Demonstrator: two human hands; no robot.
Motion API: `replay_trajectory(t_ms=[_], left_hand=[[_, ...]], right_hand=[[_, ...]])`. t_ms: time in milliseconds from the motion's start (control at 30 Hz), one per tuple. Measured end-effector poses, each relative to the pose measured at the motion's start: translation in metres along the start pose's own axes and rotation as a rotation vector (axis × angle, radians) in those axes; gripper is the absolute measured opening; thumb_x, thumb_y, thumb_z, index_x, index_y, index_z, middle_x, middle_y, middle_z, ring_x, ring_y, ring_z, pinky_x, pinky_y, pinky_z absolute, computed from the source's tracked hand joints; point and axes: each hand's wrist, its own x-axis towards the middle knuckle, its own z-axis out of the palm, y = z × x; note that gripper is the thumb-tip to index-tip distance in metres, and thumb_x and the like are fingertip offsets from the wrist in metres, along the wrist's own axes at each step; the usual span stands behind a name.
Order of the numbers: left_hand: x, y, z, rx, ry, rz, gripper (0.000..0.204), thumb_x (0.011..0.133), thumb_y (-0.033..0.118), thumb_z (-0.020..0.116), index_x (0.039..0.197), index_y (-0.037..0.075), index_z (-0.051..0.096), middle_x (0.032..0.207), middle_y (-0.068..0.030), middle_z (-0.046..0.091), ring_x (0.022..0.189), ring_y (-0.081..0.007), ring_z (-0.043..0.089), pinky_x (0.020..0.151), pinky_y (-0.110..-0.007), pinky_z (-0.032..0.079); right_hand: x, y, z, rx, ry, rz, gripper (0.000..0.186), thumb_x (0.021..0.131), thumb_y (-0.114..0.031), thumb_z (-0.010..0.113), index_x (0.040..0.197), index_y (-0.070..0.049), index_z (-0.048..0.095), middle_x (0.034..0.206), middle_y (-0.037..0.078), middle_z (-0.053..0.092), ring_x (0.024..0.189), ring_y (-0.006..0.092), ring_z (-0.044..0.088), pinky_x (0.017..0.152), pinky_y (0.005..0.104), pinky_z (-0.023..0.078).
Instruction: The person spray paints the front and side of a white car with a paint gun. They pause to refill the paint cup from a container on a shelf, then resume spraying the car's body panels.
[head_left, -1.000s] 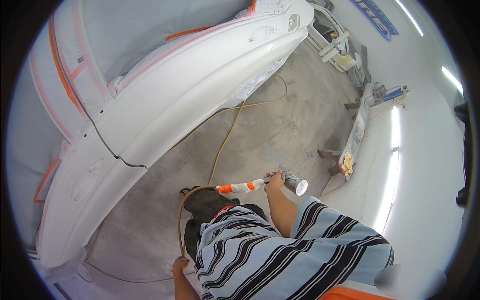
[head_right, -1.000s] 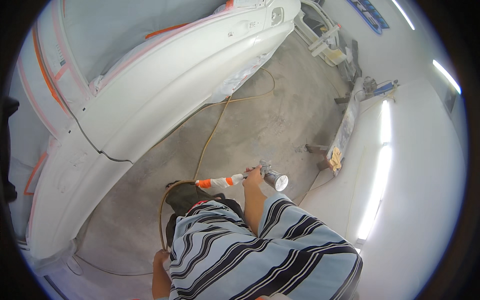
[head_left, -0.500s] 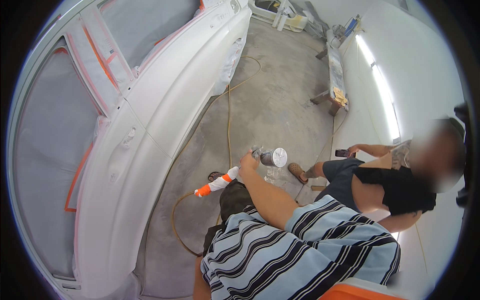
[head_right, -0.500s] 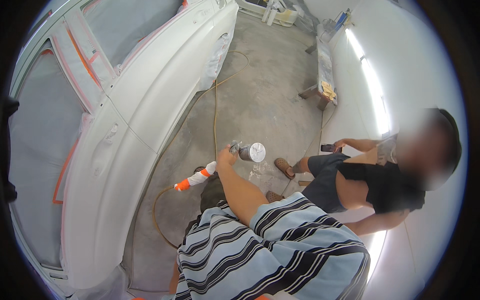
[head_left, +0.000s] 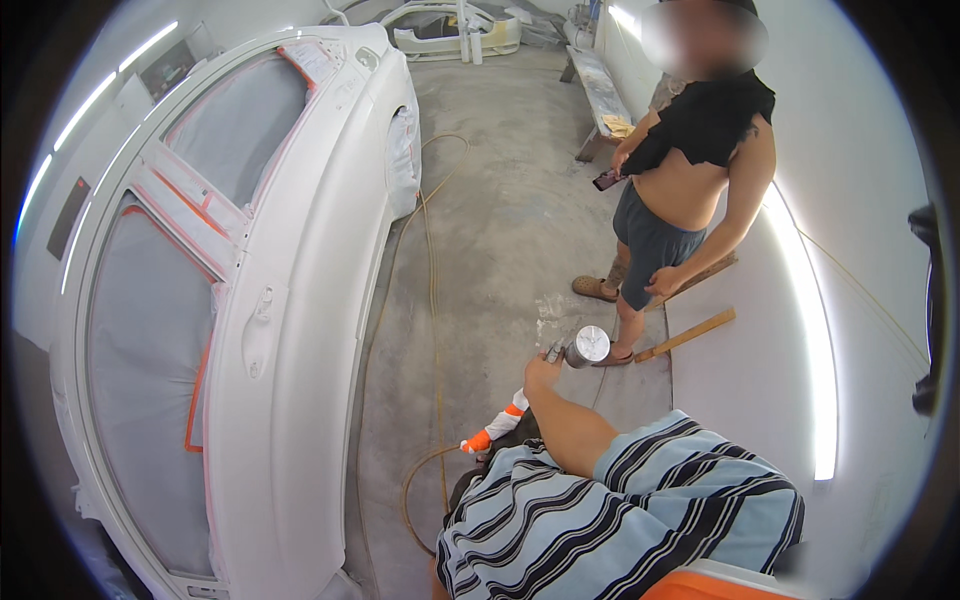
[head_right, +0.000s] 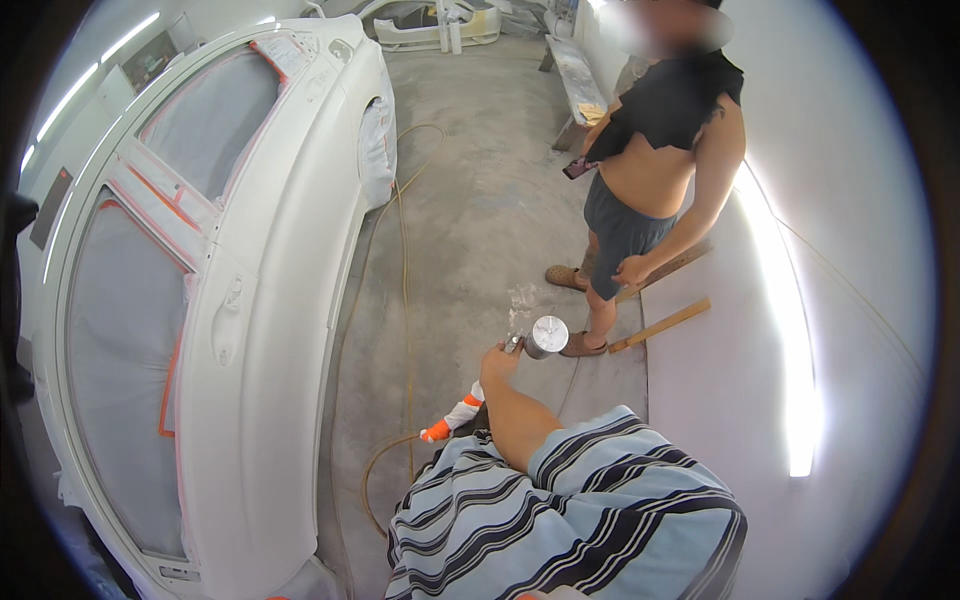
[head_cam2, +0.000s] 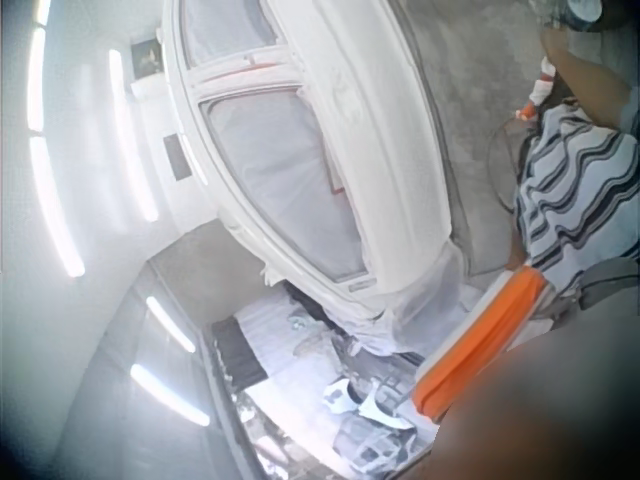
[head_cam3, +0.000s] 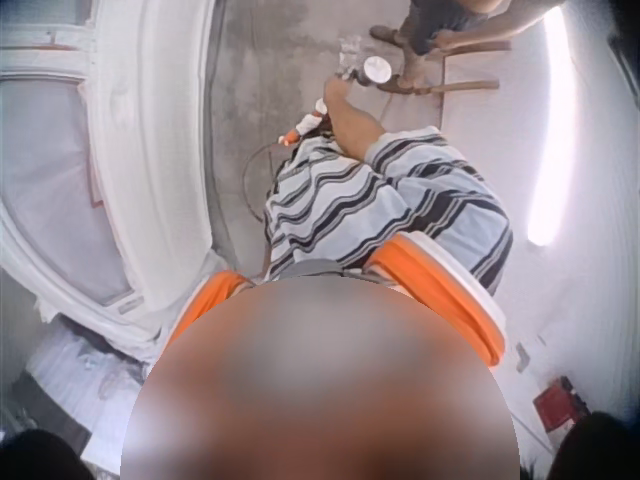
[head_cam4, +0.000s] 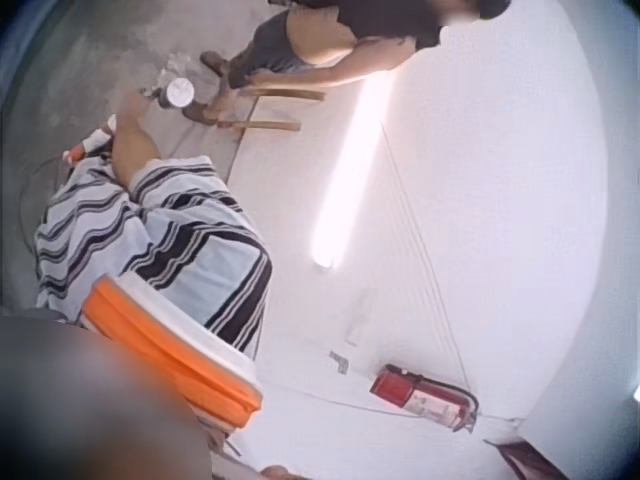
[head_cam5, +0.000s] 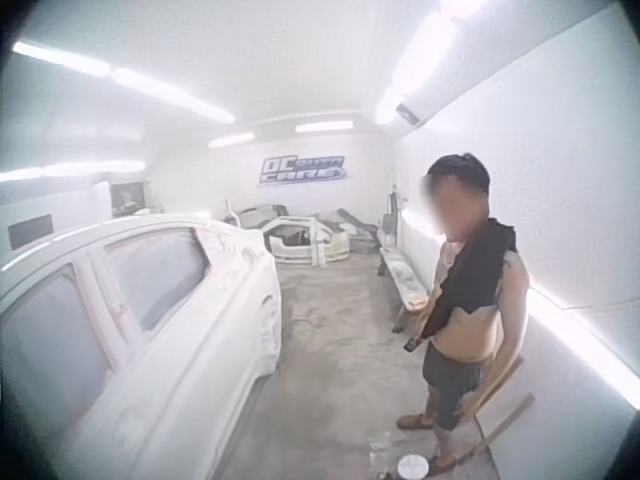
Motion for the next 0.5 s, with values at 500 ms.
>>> replay_trajectory(t_ms=[500], left_hand=[[-0.029, -0.052, 0.022, 0.303, -0.067, 0.178, 0.055, 0.101, 0.048, 0.056, 0.107, -0.005, 0.07, 0.093, -0.0224, 0.072, 0.089, -0.0333, 0.069, 0.079, -0.045, 0.05]], right_hand=[[0.09, 0.18, -0.275, -0.117, 0.365, 0.141, 0.062, 0.096, -0.017, 0.065, 0.154, -0.015, 0.043, 0.146, 0.017, 0.057, 0.125, 0.0403, 0.061, 0.104, 0.0458, 0.048]])
